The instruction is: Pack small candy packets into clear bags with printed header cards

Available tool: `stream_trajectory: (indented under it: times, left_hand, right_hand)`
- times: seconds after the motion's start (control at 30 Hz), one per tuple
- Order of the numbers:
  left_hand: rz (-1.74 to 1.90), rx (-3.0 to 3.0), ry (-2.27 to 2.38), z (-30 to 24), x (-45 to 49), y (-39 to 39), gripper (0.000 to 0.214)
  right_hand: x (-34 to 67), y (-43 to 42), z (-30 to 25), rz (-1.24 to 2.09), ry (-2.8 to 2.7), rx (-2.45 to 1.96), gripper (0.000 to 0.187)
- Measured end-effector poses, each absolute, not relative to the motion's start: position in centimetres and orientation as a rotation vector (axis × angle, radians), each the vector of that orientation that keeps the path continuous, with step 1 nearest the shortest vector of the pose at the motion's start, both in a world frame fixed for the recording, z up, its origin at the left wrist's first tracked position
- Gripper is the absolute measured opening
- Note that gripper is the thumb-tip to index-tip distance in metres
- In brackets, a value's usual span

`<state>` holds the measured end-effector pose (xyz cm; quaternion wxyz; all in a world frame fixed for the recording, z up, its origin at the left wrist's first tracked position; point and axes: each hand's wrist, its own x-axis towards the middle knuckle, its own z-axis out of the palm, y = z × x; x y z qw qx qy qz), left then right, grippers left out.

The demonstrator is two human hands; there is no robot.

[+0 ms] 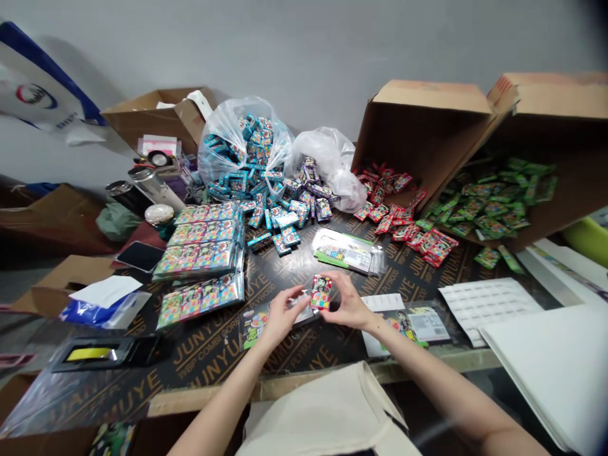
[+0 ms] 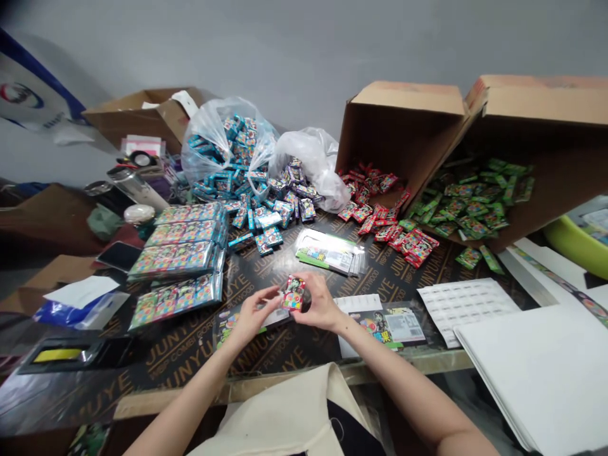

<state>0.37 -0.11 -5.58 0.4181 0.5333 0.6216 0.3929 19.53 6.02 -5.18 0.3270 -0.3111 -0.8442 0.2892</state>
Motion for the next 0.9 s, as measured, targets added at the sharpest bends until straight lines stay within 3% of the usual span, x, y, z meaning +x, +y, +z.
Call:
stream_trajectory:
  times: [0.1,0.17,0.43,0.57,0.63,0.77,0.83,0.9]
  left_hand:
    - [0.705,1.902,1.731,-6.8,-1.3,-0.8,0.090]
    - [0.531,2.053,1.740,-7.6,-2.0,-1.2,0.104]
    - [0.632,2.098,1.599,-7.9,-2.0,-1.6,0.109]
    - [0.681,2.056,1.676,-7.7,-2.1,-1.2,0.105]
    - [0.704,2.019,1.735,-7.7,-2.1,-0.9,0.106]
    - [0.651,2.048,1.755,-8.1,-1.7,-0.4,0.105]
    - [0.603,2.078,1.766,-8.5,-1.6,-0.4,0.103]
    - [0.561,2.111,1.766,-8.9,-1.9,-0.6,0.100]
  right_hand:
    - [20.4,6.6,-6.7,0.692,-2.282,-0.884,0.069]
    - [20.9,6.7,-7.4,0.680,-2.368,-0.892,0.071]
    - [20.8,6.6,-7.3,0.965,-2.509,-0.629,0.086]
    - [20.5,6.3,-7.1,0.853,-2.401,-0.805,0.106]
    - [20.2,5.6,-7.0,0.818,-2.307,-0.921,0.098]
    - [20.8,6.7,-6.5,0.795,-2.379,-0.880,0.060]
    - [23.0,9.6,-6.4,0.540,-2.223,-1.139,0.056]
    - [26.8,13.8,-6.4,0.216,-1.916,-1.548,0.066]
